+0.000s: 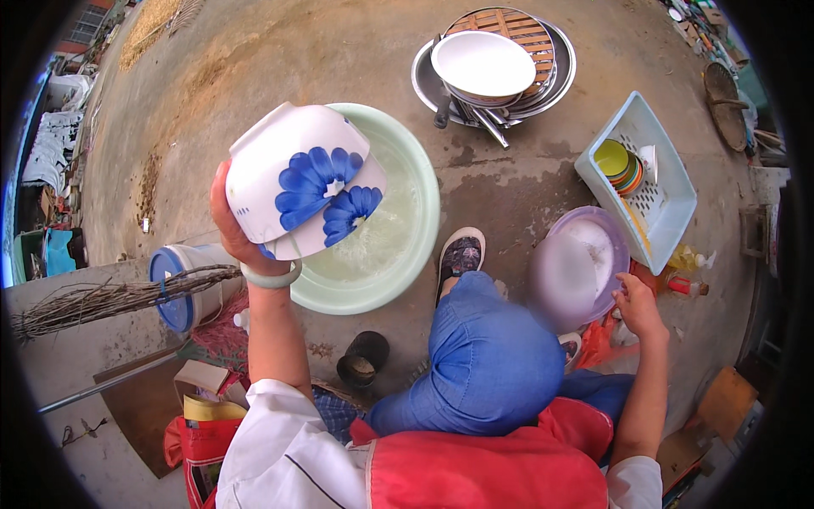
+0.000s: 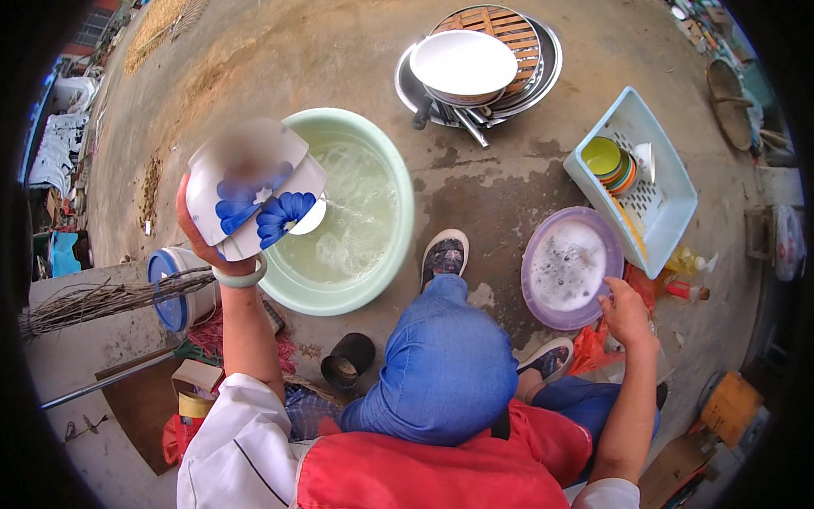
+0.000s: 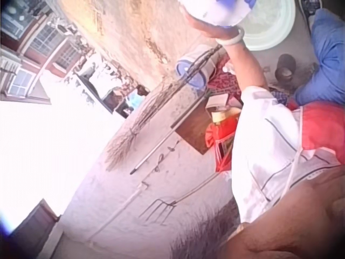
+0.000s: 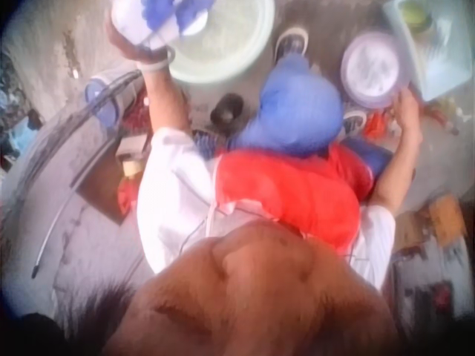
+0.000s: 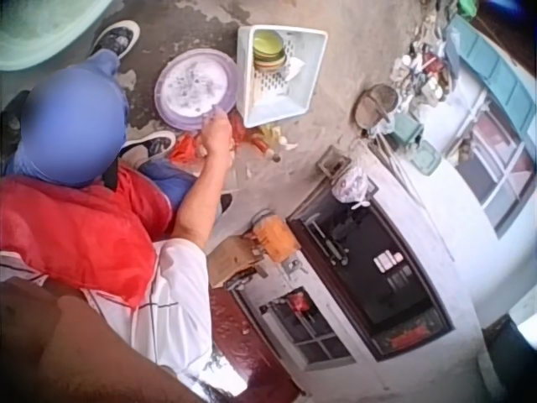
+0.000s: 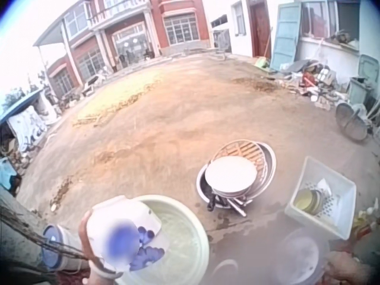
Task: The person sits on a low stool outdoors and washes various dishes, including bowls and a metal pot, using a sponge and soapy water in a purple basin. They rinse the items in a separate green basin and place them on a drying rack.
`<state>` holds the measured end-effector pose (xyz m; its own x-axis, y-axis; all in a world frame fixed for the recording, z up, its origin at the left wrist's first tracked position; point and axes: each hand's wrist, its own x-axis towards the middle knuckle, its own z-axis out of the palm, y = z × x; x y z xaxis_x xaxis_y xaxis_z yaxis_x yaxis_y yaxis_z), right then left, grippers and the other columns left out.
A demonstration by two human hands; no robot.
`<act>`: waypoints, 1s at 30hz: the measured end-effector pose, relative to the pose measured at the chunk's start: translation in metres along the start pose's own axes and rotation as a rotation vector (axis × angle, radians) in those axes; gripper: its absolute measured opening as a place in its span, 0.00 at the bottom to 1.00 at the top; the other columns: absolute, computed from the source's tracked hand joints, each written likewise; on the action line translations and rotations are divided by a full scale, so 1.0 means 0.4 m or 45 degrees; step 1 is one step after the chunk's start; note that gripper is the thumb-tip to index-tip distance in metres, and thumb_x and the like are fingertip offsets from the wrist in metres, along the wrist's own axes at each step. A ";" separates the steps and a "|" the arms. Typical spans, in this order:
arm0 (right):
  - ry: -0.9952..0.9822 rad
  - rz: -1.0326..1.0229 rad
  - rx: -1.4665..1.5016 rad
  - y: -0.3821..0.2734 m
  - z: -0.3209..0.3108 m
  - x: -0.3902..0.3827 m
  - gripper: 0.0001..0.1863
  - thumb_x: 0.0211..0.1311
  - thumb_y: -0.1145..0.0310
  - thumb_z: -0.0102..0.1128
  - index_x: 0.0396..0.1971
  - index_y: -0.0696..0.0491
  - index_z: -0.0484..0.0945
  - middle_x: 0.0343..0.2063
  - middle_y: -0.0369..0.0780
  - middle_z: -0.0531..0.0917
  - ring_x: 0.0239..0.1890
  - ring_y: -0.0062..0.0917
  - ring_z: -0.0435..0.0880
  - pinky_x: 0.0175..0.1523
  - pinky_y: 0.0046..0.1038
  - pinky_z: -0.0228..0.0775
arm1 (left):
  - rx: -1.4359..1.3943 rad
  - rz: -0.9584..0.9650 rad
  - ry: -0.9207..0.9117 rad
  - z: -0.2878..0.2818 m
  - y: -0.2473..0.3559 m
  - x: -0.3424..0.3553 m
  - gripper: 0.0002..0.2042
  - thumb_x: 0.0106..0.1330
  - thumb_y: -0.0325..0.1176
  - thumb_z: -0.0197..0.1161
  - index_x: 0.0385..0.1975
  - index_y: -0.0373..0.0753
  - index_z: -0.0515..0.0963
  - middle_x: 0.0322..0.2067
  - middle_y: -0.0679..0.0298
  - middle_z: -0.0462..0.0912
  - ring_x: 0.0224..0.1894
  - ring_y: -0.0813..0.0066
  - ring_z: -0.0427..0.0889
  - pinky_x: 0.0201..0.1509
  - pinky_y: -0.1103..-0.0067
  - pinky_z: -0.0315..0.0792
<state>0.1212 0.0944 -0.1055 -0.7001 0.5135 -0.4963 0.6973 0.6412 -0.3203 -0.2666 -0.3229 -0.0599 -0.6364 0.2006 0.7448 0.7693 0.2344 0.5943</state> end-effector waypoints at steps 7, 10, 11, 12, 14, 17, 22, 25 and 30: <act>-0.009 0.005 0.006 0.001 0.002 0.001 0.20 0.56 0.72 0.61 0.49 0.58 0.74 0.42 0.50 0.80 0.39 0.39 0.81 0.45 0.36 0.73 | 0.178 -0.010 0.047 0.018 -0.031 -0.018 0.26 0.62 0.27 0.61 0.61 0.32 0.62 0.55 0.54 0.70 0.54 0.65 0.75 0.59 0.72 0.70; 0.002 -0.001 0.001 0.005 0.001 0.000 0.20 0.56 0.72 0.61 0.49 0.58 0.74 0.42 0.50 0.80 0.39 0.39 0.81 0.45 0.36 0.73 | 0.188 -0.081 0.102 0.030 -0.040 -0.028 0.25 0.63 0.27 0.62 0.59 0.32 0.64 0.55 0.55 0.71 0.54 0.68 0.74 0.59 0.74 0.67; -0.003 -0.003 -0.001 0.004 0.001 0.002 0.20 0.56 0.72 0.61 0.49 0.58 0.74 0.42 0.50 0.80 0.40 0.40 0.81 0.46 0.36 0.73 | 0.224 -0.113 0.108 0.031 -0.051 -0.036 0.24 0.63 0.28 0.62 0.58 0.32 0.64 0.55 0.56 0.71 0.54 0.69 0.74 0.59 0.74 0.67; -0.008 -0.005 -0.003 0.004 0.000 0.002 0.20 0.56 0.72 0.61 0.49 0.58 0.74 0.42 0.50 0.80 0.40 0.40 0.81 0.46 0.36 0.73 | -0.119 -0.258 0.171 0.036 -0.075 -0.050 0.22 0.65 0.28 0.60 0.57 0.32 0.65 0.53 0.58 0.72 0.54 0.70 0.73 0.60 0.75 0.65; -0.019 -0.006 -0.003 0.000 -0.002 0.001 0.20 0.56 0.73 0.61 0.49 0.58 0.74 0.42 0.50 0.80 0.40 0.40 0.81 0.46 0.36 0.73 | 0.016 -0.330 0.118 0.044 -0.080 -0.067 0.19 0.68 0.29 0.57 0.56 0.32 0.65 0.50 0.59 0.73 0.53 0.72 0.73 0.59 0.77 0.64; -0.014 -0.008 0.010 0.003 0.002 0.004 0.20 0.56 0.73 0.61 0.49 0.59 0.74 0.42 0.50 0.80 0.40 0.40 0.81 0.46 0.36 0.73 | -0.139 -0.603 0.052 0.044 -0.102 -0.089 0.17 0.69 0.30 0.55 0.55 0.33 0.65 0.50 0.59 0.73 0.52 0.73 0.72 0.56 0.78 0.65; -0.060 0.039 0.006 -0.013 0.001 0.005 0.20 0.56 0.73 0.61 0.49 0.59 0.74 0.42 0.51 0.80 0.40 0.41 0.81 0.46 0.36 0.72 | -0.806 -1.142 0.309 0.078 -0.059 -0.107 0.19 0.67 0.26 0.53 0.58 0.35 0.63 0.52 0.59 0.71 0.53 0.66 0.73 0.57 0.71 0.70; -0.069 -0.026 0.020 -0.015 0.015 0.005 0.20 0.56 0.72 0.61 0.49 0.59 0.74 0.43 0.51 0.80 0.41 0.41 0.81 0.47 0.37 0.72 | -1.003 -1.276 0.235 0.075 -0.034 -0.104 0.20 0.65 0.23 0.50 0.59 0.36 0.62 0.54 0.58 0.69 0.54 0.62 0.73 0.56 0.65 0.73; -0.043 -0.114 -0.041 -0.013 0.030 0.017 0.19 0.55 0.73 0.61 0.49 0.59 0.74 0.43 0.52 0.80 0.40 0.42 0.81 0.47 0.37 0.73 | -1.271 -1.482 0.166 0.060 -0.046 -0.111 0.22 0.64 0.23 0.47 0.60 0.36 0.59 0.54 0.55 0.68 0.55 0.56 0.73 0.53 0.58 0.75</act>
<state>0.1147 0.0877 -0.1167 -0.7531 0.4342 -0.4943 0.6267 0.7019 -0.3384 -0.2538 -0.3133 -0.1110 -0.9236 0.2696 -0.2724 -0.3782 -0.5257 0.7620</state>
